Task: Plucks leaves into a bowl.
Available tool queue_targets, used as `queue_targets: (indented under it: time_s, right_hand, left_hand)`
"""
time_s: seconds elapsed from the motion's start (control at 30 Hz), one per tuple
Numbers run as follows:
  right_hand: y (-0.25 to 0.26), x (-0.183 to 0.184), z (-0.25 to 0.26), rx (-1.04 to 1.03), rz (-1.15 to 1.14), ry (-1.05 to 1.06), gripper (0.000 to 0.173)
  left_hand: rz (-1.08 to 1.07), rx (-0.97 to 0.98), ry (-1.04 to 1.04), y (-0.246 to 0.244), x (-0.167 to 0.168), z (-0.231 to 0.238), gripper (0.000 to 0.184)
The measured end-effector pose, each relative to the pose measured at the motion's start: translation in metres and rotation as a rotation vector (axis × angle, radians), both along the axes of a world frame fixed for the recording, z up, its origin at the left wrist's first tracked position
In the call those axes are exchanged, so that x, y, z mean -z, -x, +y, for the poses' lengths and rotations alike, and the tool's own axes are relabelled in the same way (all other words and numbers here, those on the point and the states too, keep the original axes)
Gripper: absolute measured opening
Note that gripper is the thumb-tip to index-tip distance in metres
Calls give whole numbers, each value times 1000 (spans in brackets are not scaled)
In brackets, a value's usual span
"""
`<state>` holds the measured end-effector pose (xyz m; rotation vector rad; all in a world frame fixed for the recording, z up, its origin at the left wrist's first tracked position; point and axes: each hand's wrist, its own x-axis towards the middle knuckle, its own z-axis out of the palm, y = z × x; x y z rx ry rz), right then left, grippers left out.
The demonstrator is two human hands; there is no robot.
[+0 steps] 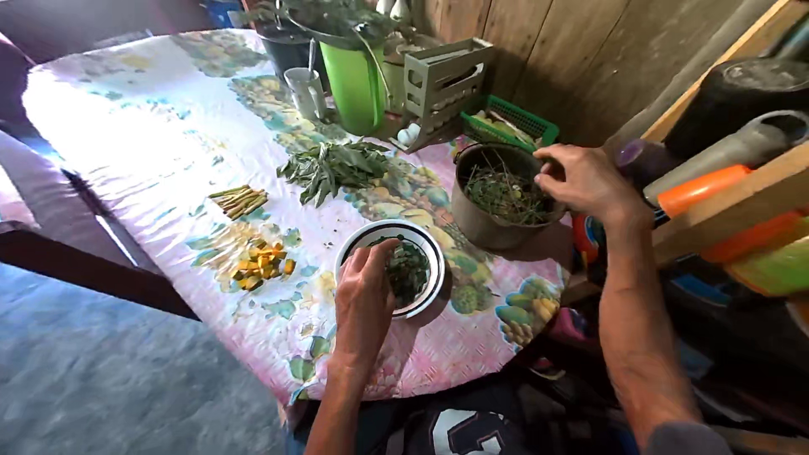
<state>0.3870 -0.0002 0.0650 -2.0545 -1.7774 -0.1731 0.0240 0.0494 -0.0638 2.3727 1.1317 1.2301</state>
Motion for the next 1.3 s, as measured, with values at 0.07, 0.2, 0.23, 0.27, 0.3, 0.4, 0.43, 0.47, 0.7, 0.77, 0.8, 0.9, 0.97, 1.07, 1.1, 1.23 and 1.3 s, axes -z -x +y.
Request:
queue_targets:
  time_s: [0.07, 0.2, 0.23, 0.27, 0.3, 0.4, 0.43, 0.47, 0.7, 0.77, 0.8, 0.9, 0.97, 1.07, 1.1, 1.23, 1.3]
  right_hand:
    - [-6, 9, -2, 25, -62, 21, 32]
    - [-2, 21, -7, -97, -28, 78, 20]
    - [-1, 24, -5, -98, -15, 104, 21]
    - [0, 25, -1, -84, -4, 129, 23]
    - [1, 27, 4, -67, -6, 154, 26]
    - [0, 34, 20, -94, -50, 218, 24]
    - [1, 37, 23, -129, -64, 228, 22]
    - [2, 40, 22, -164, -73, 219, 19]
    - [14, 13, 23, -50, -161, 9, 19]
    - [21, -7, 35, -79, -187, -65, 23]
    - [30, -18, 46, -110, -180, -92, 25]
    - [66, -48, 109, -203, -22, -118, 33]
    - [91, -55, 161, -226, 217, -57, 41]
    - [121, -50, 235, -178, 645, 93, 60]
    - [129, -48, 254, -150, 794, 114, 64]
    - [151, -45, 295, -102, 1253, 82, 59]
    - [155, -47, 304, -77, 1285, 41, 39]
  left_hand:
    - [-2, -33, -27, 1, 6, 2, 27]
    - [-117, -105, -61, 7, 9, -4, 31]
    - [-157, -119, -82, 9, 9, -6, 30]
    - [-194, -131, -104, 10, 10, -7, 29]
    - [-220, -138, -121, 12, 11, -8, 29]
    - [-222, -141, -144, 15, 15, -10, 26]
    - [-209, -136, -151, 14, 17, -11, 25]
    - [-203, -129, -156, 13, 18, -12, 23]
    - [-276, -7, -196, 13, 40, -7, 26]
    - [-311, 21, -214, 14, 47, -6, 25]
    - [-322, 13, -220, 13, 49, -6, 26]
    - [-350, -67, -218, 10, 51, -6, 29]
    - [-375, -98, -226, 11, 53, -5, 28]
    - [-400, -113, -242, 12, 54, -5, 26]
    - [-404, -120, -244, 11, 54, -5, 25]
    - [-413, -143, -231, 10, 54, -5, 25]
    - [-421, -148, -220, 10, 53, -4, 24]
